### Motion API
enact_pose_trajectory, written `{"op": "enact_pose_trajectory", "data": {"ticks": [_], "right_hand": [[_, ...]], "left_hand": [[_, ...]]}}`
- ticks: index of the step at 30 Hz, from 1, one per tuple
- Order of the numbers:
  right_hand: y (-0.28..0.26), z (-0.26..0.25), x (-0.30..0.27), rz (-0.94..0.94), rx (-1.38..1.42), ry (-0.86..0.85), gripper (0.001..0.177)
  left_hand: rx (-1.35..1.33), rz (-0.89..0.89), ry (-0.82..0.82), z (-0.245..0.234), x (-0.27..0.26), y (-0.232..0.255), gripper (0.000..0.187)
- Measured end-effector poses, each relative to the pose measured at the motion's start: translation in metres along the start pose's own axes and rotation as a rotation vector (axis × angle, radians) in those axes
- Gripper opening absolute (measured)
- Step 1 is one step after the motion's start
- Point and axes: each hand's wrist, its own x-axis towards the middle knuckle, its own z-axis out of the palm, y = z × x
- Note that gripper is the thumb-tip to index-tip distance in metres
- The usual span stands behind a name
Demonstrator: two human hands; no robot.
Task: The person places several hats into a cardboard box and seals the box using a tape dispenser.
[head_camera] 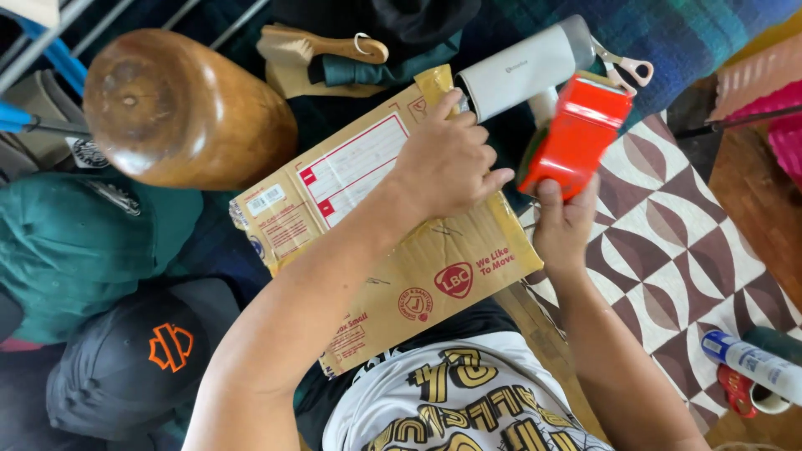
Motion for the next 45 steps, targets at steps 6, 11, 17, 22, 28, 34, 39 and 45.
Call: {"op": "enact_pose_trajectory", "data": {"ticks": [6, 11, 17, 22, 28, 34, 39, 45], "right_hand": [[-0.026, -0.026, -0.031, -0.098, -0.107, 0.032, 0.033], [-0.044, -0.035, -0.055, -0.052, 0.021, 0.027, 0.033], [-0.086, 0.007, 0.018, -0.209, -0.04, -0.168, 0.038], [-0.103, 0.073, 0.097, -0.136, -0.247, -0.426, 0.049], [-0.044, 0.129, 0.161, 0.033, 0.074, -0.926, 0.04], [-0.051, 0.139, 0.145, 0.198, 0.076, -0.872, 0.058], [-0.077, 0.096, 0.086, 0.223, 0.129, -0.617, 0.059], [-0.097, 0.036, -0.017, 0.277, 0.309, 0.004, 0.052]], "left_hand": [[0.145, -0.272, -0.345, -0.085, -0.013, 0.014, 0.077], [-0.157, -0.585, 0.106, -0.16, -0.108, 0.031, 0.057], [-0.263, -1.071, 0.662, -0.126, -0.234, 0.126, 0.058], [-1.299, -1.908, 0.798, -0.069, -0.278, 0.209, 0.088], [-1.871, -1.222, 0.763, -0.024, -0.293, 0.213, 0.129], [-1.862, -1.134, 1.126, -0.025, -0.266, 0.206, 0.102], [-1.765, -1.359, 1.303, -0.051, -0.278, 0.219, 0.071], [-1.48, -1.046, 1.362, -0.136, -0.252, 0.152, 0.109]]}}
